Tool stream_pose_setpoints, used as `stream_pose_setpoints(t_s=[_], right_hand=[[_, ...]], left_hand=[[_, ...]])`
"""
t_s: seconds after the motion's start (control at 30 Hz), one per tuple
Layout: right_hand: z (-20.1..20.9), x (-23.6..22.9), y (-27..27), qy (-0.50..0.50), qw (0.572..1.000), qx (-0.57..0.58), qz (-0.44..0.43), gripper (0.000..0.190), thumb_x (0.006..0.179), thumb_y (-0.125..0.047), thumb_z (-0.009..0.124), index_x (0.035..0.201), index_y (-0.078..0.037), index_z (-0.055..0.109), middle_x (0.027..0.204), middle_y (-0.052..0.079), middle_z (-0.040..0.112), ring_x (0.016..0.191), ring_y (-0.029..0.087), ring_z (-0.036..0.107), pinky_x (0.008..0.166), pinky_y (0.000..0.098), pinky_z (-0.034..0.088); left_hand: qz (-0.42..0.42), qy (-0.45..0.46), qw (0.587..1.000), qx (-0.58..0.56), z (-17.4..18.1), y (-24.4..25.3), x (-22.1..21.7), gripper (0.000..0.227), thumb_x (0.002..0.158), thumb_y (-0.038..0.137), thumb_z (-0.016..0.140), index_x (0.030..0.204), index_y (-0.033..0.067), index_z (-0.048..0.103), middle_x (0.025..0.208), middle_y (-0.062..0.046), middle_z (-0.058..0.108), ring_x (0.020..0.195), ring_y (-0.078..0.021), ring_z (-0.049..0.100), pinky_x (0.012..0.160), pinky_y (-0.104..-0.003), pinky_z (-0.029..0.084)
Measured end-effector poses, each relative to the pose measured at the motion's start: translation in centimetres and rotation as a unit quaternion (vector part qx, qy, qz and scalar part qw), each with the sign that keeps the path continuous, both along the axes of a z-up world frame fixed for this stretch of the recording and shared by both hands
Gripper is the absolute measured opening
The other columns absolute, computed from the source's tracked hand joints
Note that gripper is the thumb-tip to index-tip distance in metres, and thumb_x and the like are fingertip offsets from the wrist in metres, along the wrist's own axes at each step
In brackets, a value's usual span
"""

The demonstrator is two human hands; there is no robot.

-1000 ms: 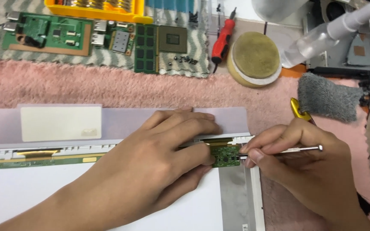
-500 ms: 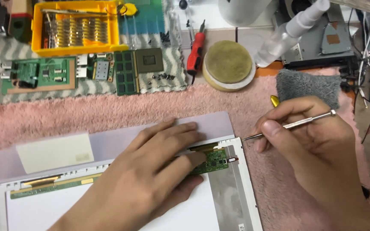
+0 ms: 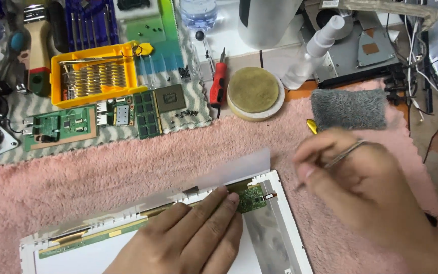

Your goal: The person cleans a laptop lid with a sponge, then retrieves a detached laptop screen from a shelf. They place the screen face down on a workbench and use a small metal tool to carefully pry open the connector latches on the circuit board attached to the back of the screen.

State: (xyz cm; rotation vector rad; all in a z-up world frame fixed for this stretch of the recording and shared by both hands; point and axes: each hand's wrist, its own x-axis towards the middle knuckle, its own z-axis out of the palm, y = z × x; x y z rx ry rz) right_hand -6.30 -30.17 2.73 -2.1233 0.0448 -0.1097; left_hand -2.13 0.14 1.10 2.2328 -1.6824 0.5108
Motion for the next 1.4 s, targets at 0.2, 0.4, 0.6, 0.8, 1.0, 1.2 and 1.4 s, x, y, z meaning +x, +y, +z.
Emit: stream_pose_setpoints(t_s=[0.2, 0.4, 0.6, 0.8, 1.0, 1.2, 1.4], right_hand=[[0.6, -0.3, -0.9, -0.001, 0.971, -0.106, 0.214, 0.033, 0.105, -0.015, 0.056, 0.098, -0.015, 0.088, 0.085, -0.005, 0.088, 0.076, 0.011, 0.082, 0.073, 0.0297, 0.061], [-0.3, -0.8, -1.4, 0.0, 0.962, -0.139, 0.236, 0.041, 0.095, -0.007, 0.06, 0.112, -0.018, 0.095, 0.072, -0.002, 0.076, 0.064, 0.017, 0.068, 0.065, 0.0356, 0.054], [-0.5, -0.9, -0.9, 0.064, 0.957, -0.178, 0.222, 0.039, 0.097, -0.014, 0.063, 0.115, -0.019, 0.097, 0.076, -0.003, 0.084, 0.068, 0.015, 0.073, 0.068, 0.0334, 0.059], [-1.0, -1.1, -1.6, -0.009, 0.955, -0.186, 0.231, 0.041, 0.099, -0.012, 0.061, 0.123, -0.019, 0.094, 0.081, -0.001, 0.082, 0.069, 0.017, 0.073, 0.068, 0.0337, 0.059], [0.4, -1.3, -0.4, -0.006, 0.961, -0.215, 0.176, 0.042, 0.107, -0.035, 0.057, 0.111, -0.02, 0.096, 0.077, 0.0, 0.083, 0.06, 0.014, 0.071, 0.062, 0.0328, 0.053], [0.6, -1.4, 0.2, -0.017, 0.967, -0.213, 0.142, 0.034, 0.102, -0.015, 0.063, 0.102, -0.019, 0.097, 0.075, 0.0, 0.086, 0.058, 0.012, 0.076, 0.063, 0.0268, 0.054], [0.1, -2.1, 0.2, 0.014, 0.974, -0.202, 0.101, 0.039, 0.101, -0.01, 0.062, 0.102, -0.019, 0.099, 0.078, 0.0, 0.089, 0.062, 0.012, 0.078, 0.066, 0.0235, 0.053]], left_hand=[[-0.02, -0.049, 0.998, -0.019, -0.7, 0.2, 0.6, 0.008, 0.118, 0.008, 0.071, 0.124, 0.0081, 0.076, 0.137, -0.013, 0.085, 0.13, -0.0308, 0.084, 0.105, -0.038, 0.068], [-0.04, 0.133, 0.987, -0.075, -1.1, -0.3, 1.7, 0.023, 0.118, 0.013, 0.074, 0.125, -0.0084, 0.079, 0.128, -0.026, 0.083, 0.126, -0.0444, 0.078, 0.106, -0.054, 0.062], [-0.018, 0.1, 0.995, 0.002, -0.6, -0.1, 0.8, 0.028, 0.12, 0.012, 0.059, 0.136, -0.0068, 0.073, 0.134, -0.031, 0.076, 0.131, -0.0481, 0.073, 0.113, -0.058, 0.058], [-0.046, 0.089, 0.992, -0.075, 1.1, -0.9, 0.0, 0.013, 0.119, -0.008, 0.066, 0.109, -0.0077, 0.073, 0.105, -0.026, 0.072, 0.107, -0.0464, 0.073, 0.123, -0.064, 0.059], [-0.042, 0.093, 0.99, -0.096, 0.3, -0.8, -0.9, 0.026, 0.127, -0.001, 0.059, 0.103, 0.0037, 0.067, 0.096, -0.018, 0.065, 0.087, -0.0398, 0.059, 0.111, -0.058, 0.058], [0.01, 0.073, 0.993, -0.096, 0.0, -0.5, -0.9, 0.024, 0.12, -0.002, 0.071, 0.096, 0.0033, 0.071, 0.086, -0.013, 0.064, 0.075, -0.0356, 0.058, 0.079, -0.048, 0.048], [0.025, 0.085, 0.996, 0.019, 1.2, -0.1, -1.1, 0.012, 0.108, 0.0, 0.077, 0.104, 0.011, 0.077, 0.094, -0.012, 0.075, 0.088, -0.0343, 0.068, 0.074, -0.046, 0.057]])
